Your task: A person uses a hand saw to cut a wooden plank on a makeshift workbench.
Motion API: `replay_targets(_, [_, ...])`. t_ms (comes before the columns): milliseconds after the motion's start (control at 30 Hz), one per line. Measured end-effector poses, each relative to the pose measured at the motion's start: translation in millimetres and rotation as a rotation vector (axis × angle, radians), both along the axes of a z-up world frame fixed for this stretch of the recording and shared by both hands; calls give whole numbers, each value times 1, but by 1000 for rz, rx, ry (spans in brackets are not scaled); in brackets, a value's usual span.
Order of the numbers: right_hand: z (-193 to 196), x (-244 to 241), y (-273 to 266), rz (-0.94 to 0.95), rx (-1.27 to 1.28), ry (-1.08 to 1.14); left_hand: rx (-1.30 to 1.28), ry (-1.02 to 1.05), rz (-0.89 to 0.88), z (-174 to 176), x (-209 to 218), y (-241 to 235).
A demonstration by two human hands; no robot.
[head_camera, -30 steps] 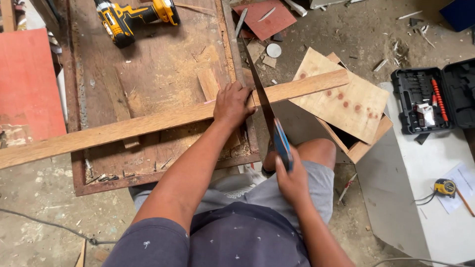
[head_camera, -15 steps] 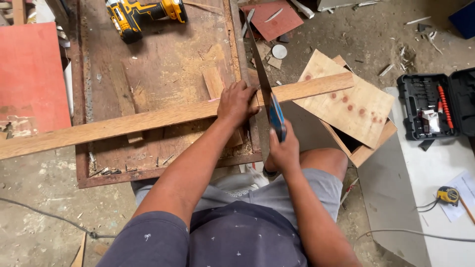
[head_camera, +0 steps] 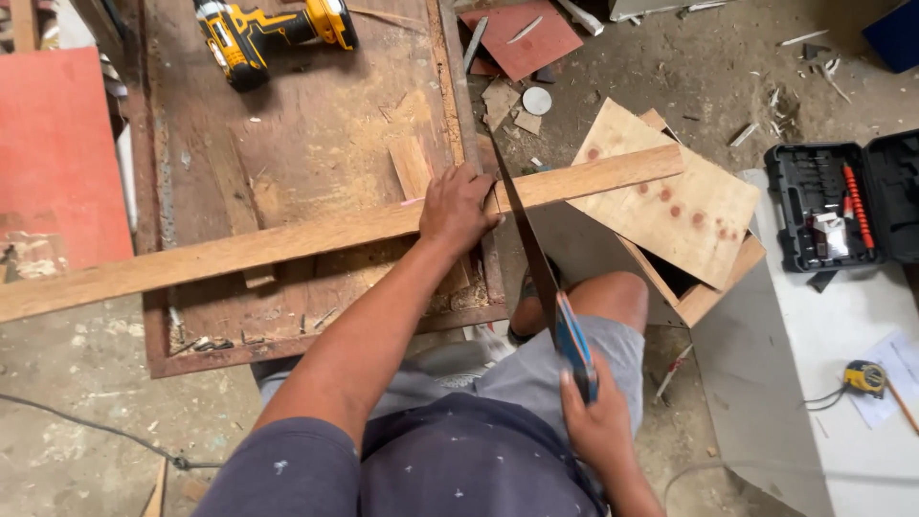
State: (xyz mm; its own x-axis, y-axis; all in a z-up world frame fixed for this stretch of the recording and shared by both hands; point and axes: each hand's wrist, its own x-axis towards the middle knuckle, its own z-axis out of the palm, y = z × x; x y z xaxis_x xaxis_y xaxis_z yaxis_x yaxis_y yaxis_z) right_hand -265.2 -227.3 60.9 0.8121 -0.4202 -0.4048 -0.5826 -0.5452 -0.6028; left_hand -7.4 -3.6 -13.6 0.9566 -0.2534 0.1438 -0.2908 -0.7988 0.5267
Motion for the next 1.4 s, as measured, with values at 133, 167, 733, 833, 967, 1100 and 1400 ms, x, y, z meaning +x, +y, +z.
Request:
replay_targets(133, [-36,107,32,139,48,-244,24,-22,-18,-11,6,4])
replay_targets(167, [-51,136,38,195,51,-329,33,-23,-27,-13,8,5])
replay_targets(733, [-9,10,3,158,13,-98,16,293,45,51,-4,-7])
replay_targets(833, [-36,80,25,184,31,-227,49,111,-4,7,1,2])
replay_targets(967, [-42,153,50,152,178,-432,44,6,-29,7,1,6])
replay_targets(1100, [-37,111,36,139,132,-393,56,18,-37,9,0,4])
replay_targets(1400, [-1,-30,-9,9,-84,60,45,-3,-10,0,1,-2])
